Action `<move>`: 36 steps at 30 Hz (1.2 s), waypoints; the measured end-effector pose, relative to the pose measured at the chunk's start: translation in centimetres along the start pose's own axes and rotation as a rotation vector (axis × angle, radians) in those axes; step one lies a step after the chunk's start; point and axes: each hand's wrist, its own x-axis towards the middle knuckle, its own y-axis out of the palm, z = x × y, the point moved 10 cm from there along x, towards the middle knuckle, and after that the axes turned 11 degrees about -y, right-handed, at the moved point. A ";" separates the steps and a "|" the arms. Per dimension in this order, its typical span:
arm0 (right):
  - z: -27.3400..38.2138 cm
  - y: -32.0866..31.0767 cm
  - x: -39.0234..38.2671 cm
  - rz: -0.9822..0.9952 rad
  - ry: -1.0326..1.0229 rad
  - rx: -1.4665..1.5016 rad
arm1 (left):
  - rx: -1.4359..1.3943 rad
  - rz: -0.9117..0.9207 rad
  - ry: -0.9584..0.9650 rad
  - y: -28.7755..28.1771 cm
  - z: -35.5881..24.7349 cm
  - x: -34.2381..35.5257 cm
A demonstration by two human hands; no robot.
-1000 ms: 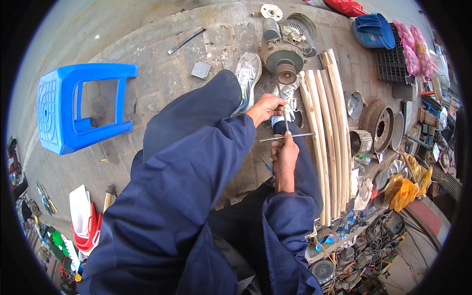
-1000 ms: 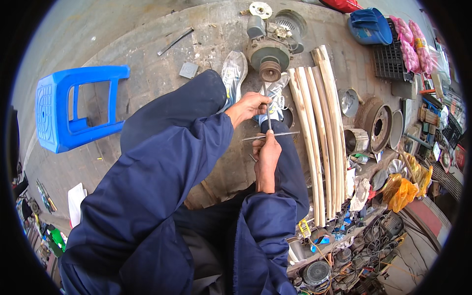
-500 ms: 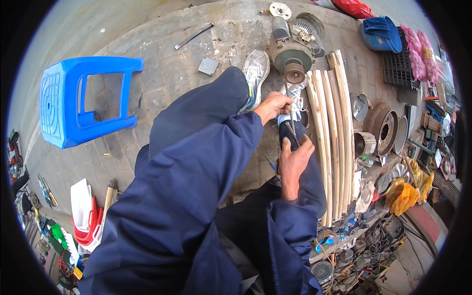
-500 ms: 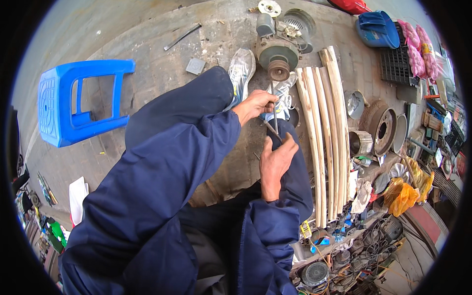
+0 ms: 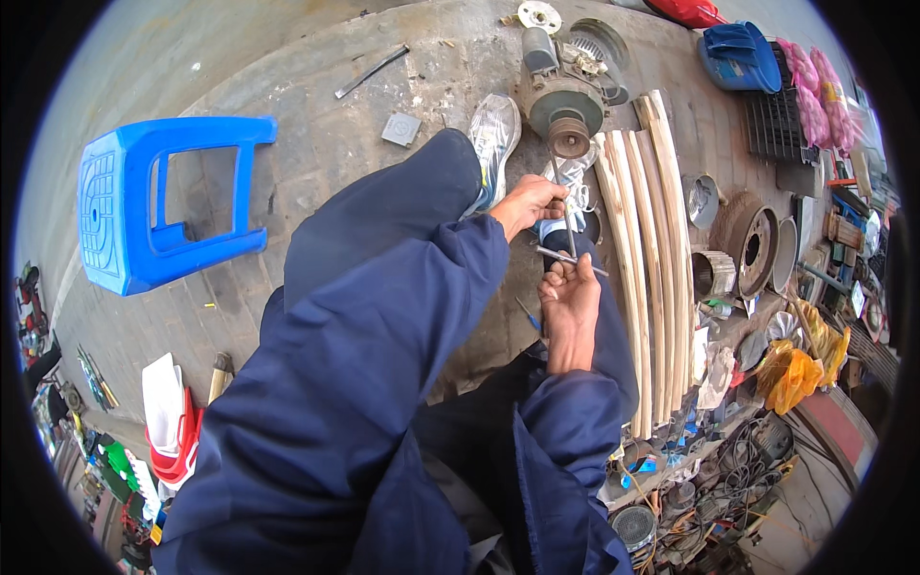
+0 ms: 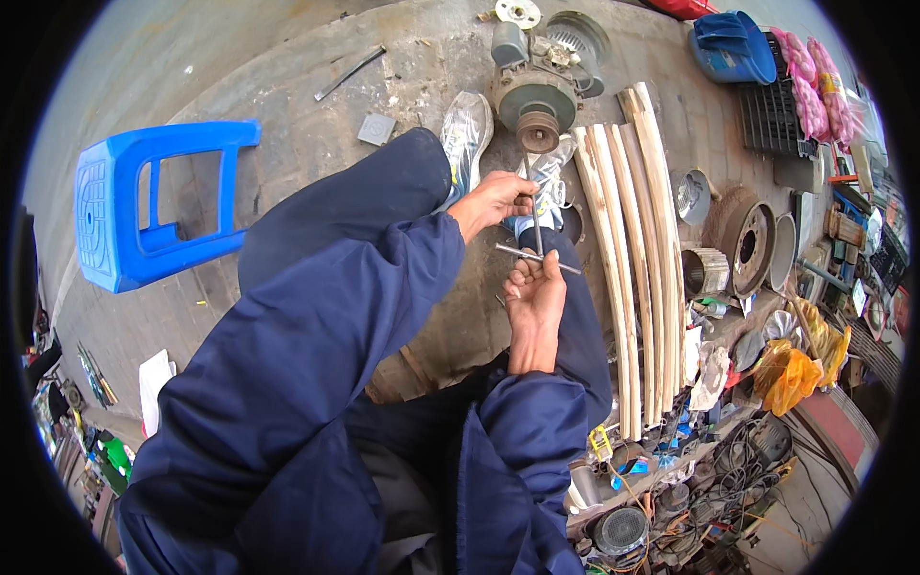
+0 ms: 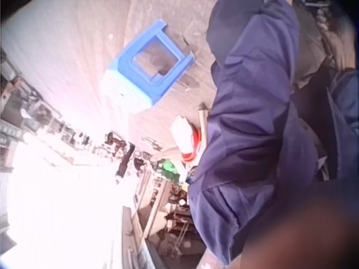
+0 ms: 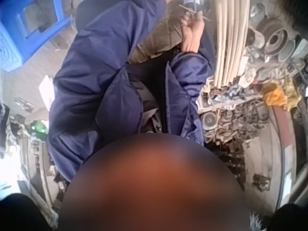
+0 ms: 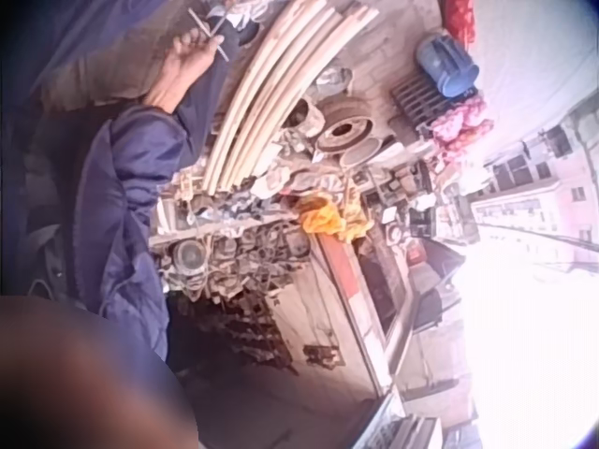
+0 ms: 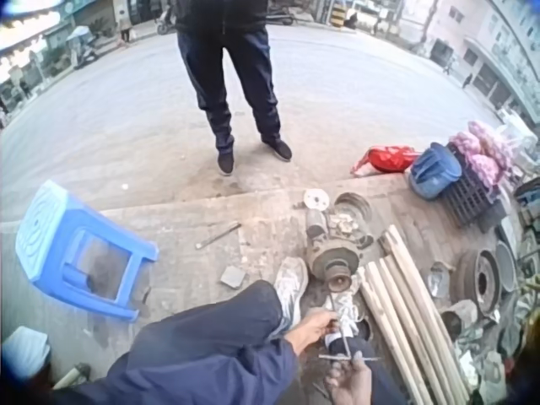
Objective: The person sits on a low stool and uses a screwdriver to loosen and remove a nut from a small electric motor. They then use a hammer to tap a pulley onto the motor shaft and secure it with a nut.
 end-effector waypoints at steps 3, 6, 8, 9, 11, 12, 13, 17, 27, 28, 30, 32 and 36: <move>-0.4 0.2 0.4 0.037 0.024 0.082 | 0.009 -0.005 0.000 -0.1 -0.1 0.1; -0.3 -0.4 0.6 -0.028 -0.009 -0.112 | 0.055 -0.030 -0.012 -0.4 0.1 -0.1; -0.6 0.8 0.0 0.020 0.027 -0.061 | 0.089 -0.043 -0.018 -0.5 0.5 -0.6; 0.0 1.3 -0.4 0.033 -0.010 -0.045 | 0.086 -0.002 -0.026 0.2 0.8 -0.9; 1.9 1.3 -1.8 0.005 -0.097 -0.048 | 0.080 0.028 -0.059 1.8 1.9 -1.4; 3.1 0.6 -2.7 -0.069 -0.155 -0.125 | 0.077 0.077 -0.087 3.2 2.4 -1.6; 4.9 0.4 -3.7 -0.105 -0.259 -0.273 | 0.058 0.135 -0.064 4.8 2.6 -2.0; 11.0 2.4 -6.0 -0.138 -0.614 -0.830 | 0.074 0.236 0.021 9.6 0.7 -2.6; 15.0 7.4 -4.4 -0.041 -0.874 -1.349 | 0.044 0.218 0.113 10.4 -4.1 -1.3; 15.2 7.9 -4.6 -0.035 -0.937 -1.360 | 0.042 0.244 0.127 10.6 -4.3 -1.2; 15.6 8.6 -5.2 -0.026 -1.062 -1.382 | 0.047 0.228 0.116 10.4 -4.3 -0.9; 15.6 8.8 -5.4 -0.017 -1.089 -1.415 | 0.031 0.243 0.126 10.5 -4.3 -0.9; 14.8 7.9 -4.6 -0.018 -0.944 -1.465 | 0.034 0.223 0.126 10.3 -4.3 -1.1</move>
